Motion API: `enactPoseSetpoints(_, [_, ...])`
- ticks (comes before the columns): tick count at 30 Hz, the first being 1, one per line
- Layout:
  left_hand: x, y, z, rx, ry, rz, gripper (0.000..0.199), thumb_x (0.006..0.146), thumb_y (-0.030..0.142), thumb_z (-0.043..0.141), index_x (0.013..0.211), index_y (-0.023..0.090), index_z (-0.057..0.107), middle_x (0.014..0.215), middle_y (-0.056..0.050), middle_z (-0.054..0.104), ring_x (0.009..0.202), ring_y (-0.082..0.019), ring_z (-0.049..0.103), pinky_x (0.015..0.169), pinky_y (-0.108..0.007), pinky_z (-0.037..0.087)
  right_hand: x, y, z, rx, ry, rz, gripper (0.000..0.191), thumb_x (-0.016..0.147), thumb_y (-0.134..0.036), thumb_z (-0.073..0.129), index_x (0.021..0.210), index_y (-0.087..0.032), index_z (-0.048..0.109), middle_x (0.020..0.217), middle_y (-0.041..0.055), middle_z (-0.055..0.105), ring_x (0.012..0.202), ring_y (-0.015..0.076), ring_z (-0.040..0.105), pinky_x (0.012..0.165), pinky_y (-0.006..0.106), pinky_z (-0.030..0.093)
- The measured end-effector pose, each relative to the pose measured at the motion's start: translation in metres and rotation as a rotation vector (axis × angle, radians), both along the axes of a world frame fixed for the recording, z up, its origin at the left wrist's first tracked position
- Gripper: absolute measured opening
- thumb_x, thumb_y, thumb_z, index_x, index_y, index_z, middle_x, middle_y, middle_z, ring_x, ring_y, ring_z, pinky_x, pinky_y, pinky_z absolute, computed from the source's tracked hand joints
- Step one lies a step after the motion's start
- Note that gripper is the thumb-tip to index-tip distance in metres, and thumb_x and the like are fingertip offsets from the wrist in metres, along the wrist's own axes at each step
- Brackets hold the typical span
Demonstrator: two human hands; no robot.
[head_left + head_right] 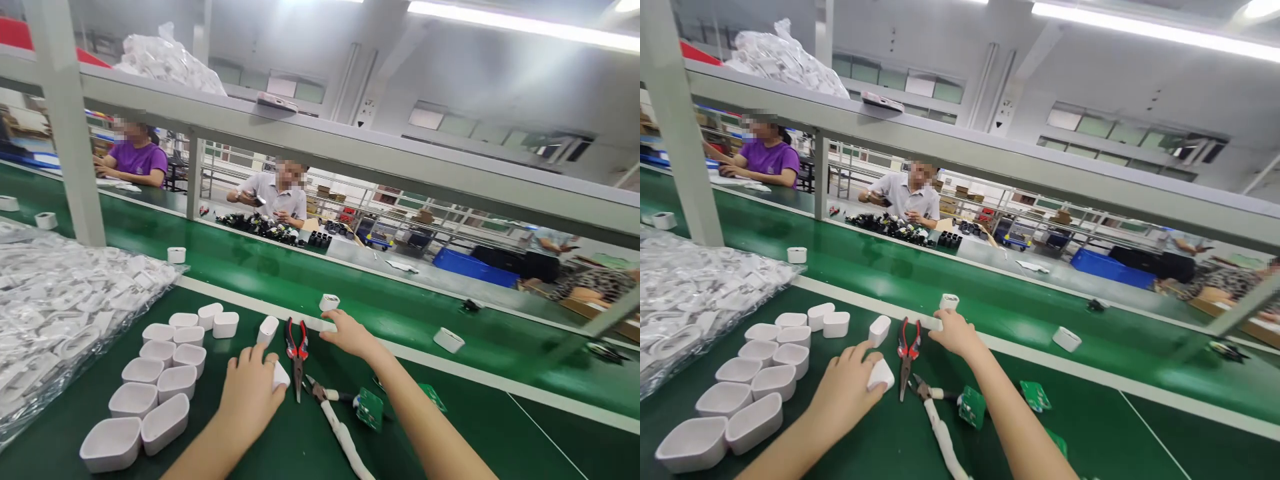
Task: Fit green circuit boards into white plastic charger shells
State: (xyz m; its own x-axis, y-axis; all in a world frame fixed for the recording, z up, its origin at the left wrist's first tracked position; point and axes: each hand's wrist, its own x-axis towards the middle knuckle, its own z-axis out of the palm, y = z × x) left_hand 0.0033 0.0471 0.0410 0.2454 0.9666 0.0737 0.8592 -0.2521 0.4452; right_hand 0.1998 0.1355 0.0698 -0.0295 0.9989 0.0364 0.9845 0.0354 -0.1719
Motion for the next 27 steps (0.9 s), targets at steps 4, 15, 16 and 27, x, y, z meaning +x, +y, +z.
enactPoseSetpoints(4, [0.0,-0.004,-0.013,-0.105,-0.027,-0.059,0.049,0.06,0.015,0.049,0.109,0.01,0.047,0.092,-0.015,0.053,0.088,-0.033,0.047,0.072,-0.044,0.038,0.05,-0.06,0.022,-0.065,0.047,-0.132,0.027,0.08,-0.027,0.044,0.104,-0.016,0.047,0.108,0.0068,0.05,0.095,0.0171,0.049,0.082,0.039,0.037])
enactPoseSetpoints(15, [0.011,-0.013,-0.018,-0.746,-0.728,-0.153,0.039,0.073,0.042,0.022,0.082,0.014,0.049,0.058,0.0,0.046,0.046,-0.011,0.042,0.041,-0.019,0.027,0.038,-0.135,-0.026,-0.188,0.432,0.029,0.067,0.05,-0.016,0.065,0.114,-0.023,0.045,0.124,0.0047,0.038,0.112,0.0218,0.035,0.092,0.031,0.027])
enactPoseSetpoints(16, [0.012,-0.014,-0.018,-0.821,-0.797,-0.143,0.04,0.073,0.043,0.021,0.082,0.015,0.047,0.057,0.001,0.045,0.041,-0.009,0.038,0.038,-0.018,0.022,0.036,-0.133,-0.029,-0.182,0.476,0.039,0.063,0.047,-0.011,0.064,0.107,-0.023,0.051,0.121,0.0047,0.042,0.111,0.023,0.037,0.092,0.033,0.027])
enactPoseSetpoints(27, [0.012,-0.016,-0.015,-1.008,-1.306,-0.221,0.047,0.064,0.056,0.044,0.084,0.014,0.048,0.079,-0.005,0.052,0.039,-0.001,0.027,0.037,-0.016,0.017,0.028,-0.121,-0.02,-0.05,1.344,-0.119,0.035,0.072,-0.045,0.043,0.1,-0.024,0.044,0.093,0.0039,0.059,0.067,0.0116,0.059,0.051,0.022,0.045])
